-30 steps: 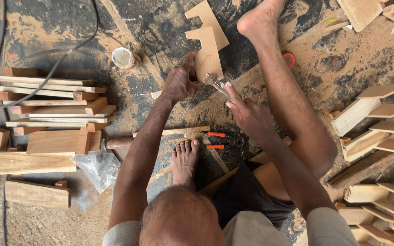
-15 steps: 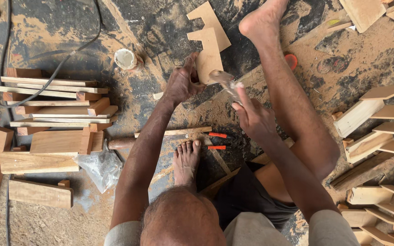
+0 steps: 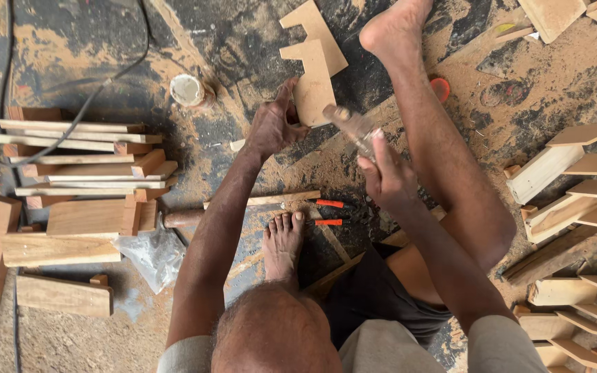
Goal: The person assembles small wooden pieces by applying glue to a thin strip and attaching it to a larger shaped piece. They use a hammer to drive nails into the wood and pliers to trim excess nail length.
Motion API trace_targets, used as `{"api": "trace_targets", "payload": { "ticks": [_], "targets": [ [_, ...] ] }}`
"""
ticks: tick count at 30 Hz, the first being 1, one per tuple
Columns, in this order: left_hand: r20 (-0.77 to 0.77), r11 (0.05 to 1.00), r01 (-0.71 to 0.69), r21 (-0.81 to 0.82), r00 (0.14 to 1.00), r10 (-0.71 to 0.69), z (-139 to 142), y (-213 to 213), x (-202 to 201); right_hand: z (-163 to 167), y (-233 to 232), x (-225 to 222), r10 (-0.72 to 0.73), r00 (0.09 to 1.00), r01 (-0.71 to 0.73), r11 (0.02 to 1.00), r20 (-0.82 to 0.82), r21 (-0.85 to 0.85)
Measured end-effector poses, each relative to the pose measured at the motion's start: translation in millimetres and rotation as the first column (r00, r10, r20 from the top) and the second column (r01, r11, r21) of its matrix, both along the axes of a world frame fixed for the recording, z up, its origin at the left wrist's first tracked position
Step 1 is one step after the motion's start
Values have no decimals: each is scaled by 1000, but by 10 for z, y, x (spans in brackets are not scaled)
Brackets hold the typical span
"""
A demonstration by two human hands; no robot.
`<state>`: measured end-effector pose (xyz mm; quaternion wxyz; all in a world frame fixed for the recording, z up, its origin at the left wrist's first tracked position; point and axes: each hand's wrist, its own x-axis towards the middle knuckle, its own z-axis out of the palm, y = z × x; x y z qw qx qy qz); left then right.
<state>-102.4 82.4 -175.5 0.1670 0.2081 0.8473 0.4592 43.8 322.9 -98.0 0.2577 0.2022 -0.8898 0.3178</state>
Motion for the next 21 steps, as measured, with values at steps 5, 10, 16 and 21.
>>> {"api": "trace_targets", "payload": {
  "ticks": [5, 10, 16, 21],
  "targets": [
    [-5, 999, -19, 37, 1000, 19, -11, 12, -4, 71, -30, -32, -203, 825, -18, 923, 527, 384],
    [-31, 1000, -2, 30, 1000, 3, -45, 6, 3, 129, -60, 38, -3, 997, 1, 1000, 79, 17],
    [31, 1000, -19, 23, 999, 18, -55, 1, -8, 79, -43, -35, -242, 779, -42, 900, 579, 433],
    [-111, 999, 12, 44, 994, -7, -68, -5, -13, 91, -13, 33, -36, 999, 34, 997, 30, 64]
  ]
}}
